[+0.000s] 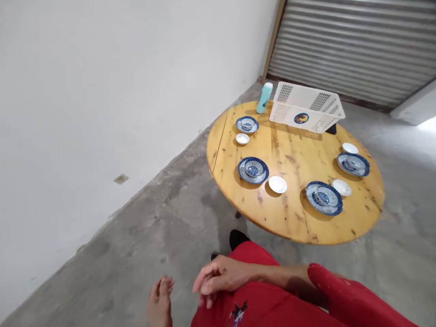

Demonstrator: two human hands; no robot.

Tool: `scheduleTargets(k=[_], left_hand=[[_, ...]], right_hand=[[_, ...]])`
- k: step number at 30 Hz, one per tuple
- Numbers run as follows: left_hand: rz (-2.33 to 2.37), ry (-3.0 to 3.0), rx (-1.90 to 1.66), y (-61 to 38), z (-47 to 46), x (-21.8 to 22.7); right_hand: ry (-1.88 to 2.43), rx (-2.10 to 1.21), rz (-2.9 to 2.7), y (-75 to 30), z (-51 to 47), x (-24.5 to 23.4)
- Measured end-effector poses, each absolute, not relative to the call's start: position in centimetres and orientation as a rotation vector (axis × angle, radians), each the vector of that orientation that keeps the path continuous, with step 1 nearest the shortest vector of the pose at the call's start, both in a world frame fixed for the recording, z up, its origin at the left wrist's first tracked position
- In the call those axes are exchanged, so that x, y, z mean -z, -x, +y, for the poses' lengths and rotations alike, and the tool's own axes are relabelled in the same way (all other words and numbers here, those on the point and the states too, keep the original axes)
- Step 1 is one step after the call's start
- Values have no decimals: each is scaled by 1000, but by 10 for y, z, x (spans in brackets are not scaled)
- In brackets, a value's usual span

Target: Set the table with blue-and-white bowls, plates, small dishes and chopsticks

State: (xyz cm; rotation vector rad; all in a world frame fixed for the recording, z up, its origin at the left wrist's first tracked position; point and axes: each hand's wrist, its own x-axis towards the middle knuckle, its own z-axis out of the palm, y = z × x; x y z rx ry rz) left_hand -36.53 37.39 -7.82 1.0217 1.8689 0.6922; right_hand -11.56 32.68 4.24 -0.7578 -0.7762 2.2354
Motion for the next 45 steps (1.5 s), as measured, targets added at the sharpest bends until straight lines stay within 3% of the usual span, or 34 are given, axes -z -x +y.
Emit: scheduleTargets(k=[8,16,21,25,34,45], left_hand=[[1512,-1134,-523,275,483,84],[1440,-1325,-379,227,590,54],[1395,-1461,-345,176,661,33],[1240,-1590,-345,113,700,22],[818,-1796,-250,-59,807,-2],[544,-2019,-49,-287,920,19]], right_hand=[[863,-2039,-746,103,383,-42],[682,-1841,-823,73,488,-52],[976,-1558,-723,29,532,-70],[1259,-1259,-599,-9,545,-64],[1446,-760,-118,-66,537,-43],[1644,-409,175,-129,627,-30]])
